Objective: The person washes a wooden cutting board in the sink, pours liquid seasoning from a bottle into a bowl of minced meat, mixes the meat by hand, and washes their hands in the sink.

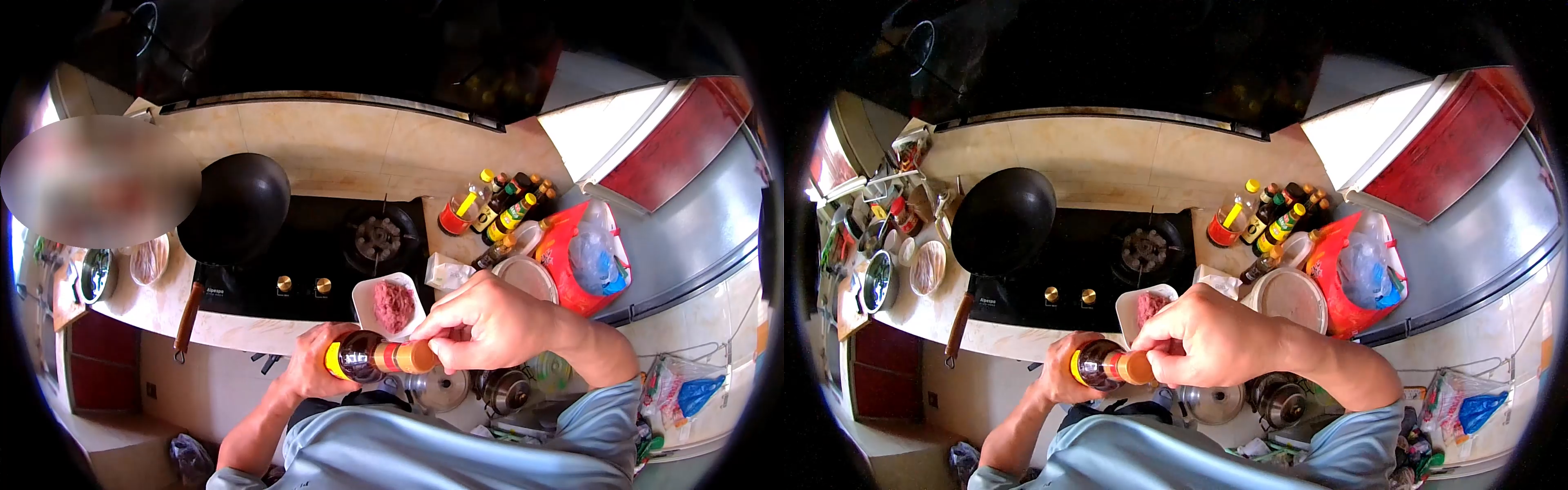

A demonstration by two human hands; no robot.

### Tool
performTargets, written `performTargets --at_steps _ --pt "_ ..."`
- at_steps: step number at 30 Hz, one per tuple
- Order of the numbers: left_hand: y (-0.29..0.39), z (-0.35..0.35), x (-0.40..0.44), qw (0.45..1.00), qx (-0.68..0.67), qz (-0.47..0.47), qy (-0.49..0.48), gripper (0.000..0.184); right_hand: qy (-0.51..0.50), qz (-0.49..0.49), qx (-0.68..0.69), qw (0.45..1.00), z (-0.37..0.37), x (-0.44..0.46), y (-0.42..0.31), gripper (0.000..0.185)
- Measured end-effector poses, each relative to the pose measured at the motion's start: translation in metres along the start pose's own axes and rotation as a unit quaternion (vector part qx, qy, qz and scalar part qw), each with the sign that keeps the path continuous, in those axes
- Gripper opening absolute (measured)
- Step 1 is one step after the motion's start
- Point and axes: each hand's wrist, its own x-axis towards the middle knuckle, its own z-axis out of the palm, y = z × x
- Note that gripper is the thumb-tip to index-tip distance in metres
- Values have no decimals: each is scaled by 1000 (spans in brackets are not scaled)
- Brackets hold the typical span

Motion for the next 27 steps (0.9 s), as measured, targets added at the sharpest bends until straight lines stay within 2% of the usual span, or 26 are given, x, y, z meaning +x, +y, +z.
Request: performTargets --at_steps 4,5,8,9,10,13,14,16,20,21,24,25,27 --pt "5 -3 -7 1000 29 0 5 76 -5 98 31 995 16 1 18 20" --pt "7 0 -12 999 29 -9 11 75 -3 66 -8 998 14 0 19 18" --pt "25 3 -14 995 -30 -84 32 71 58 66 206 975 9 -7 27 18" --pt "29 7 -17 989 -55 -133 25 70 74 46 240 967 13 -8 38 27" --pt "31 8 -19 980 -80 -178 20 69 79 25 225 971 18 -6 45 38" --pt "33 8 -26 970 -101 -220 -29 69 159 -4 109 981 46 4 50 43" --pt "31 10 -28 966 -129 -219 -38 67 176 -11 143 974 54 7 56 42" --pt "46 8 -25 925 -266 -265 -62 62 213 -24 213 953 64 13 65 40" --pt "40 4 -35 830 -454 -293 -138 56 226 -44 222 947 71 30 71 40" --pt "37 6 -39 806 -505 -281 -132 61 227 -41 224 947 74 33 75 41" --pt "24 7 -54 655 -691 -252 -174 79 213 -83 358 905 89 52 80 40" --pt "22 6 -57 622 -723 -243 -180 82 225 -105 369 896 98 59 79 39" --pt "17 -2 -61 607 -739 -237 -169 80 249 -90 319 910 109 72 79 39"
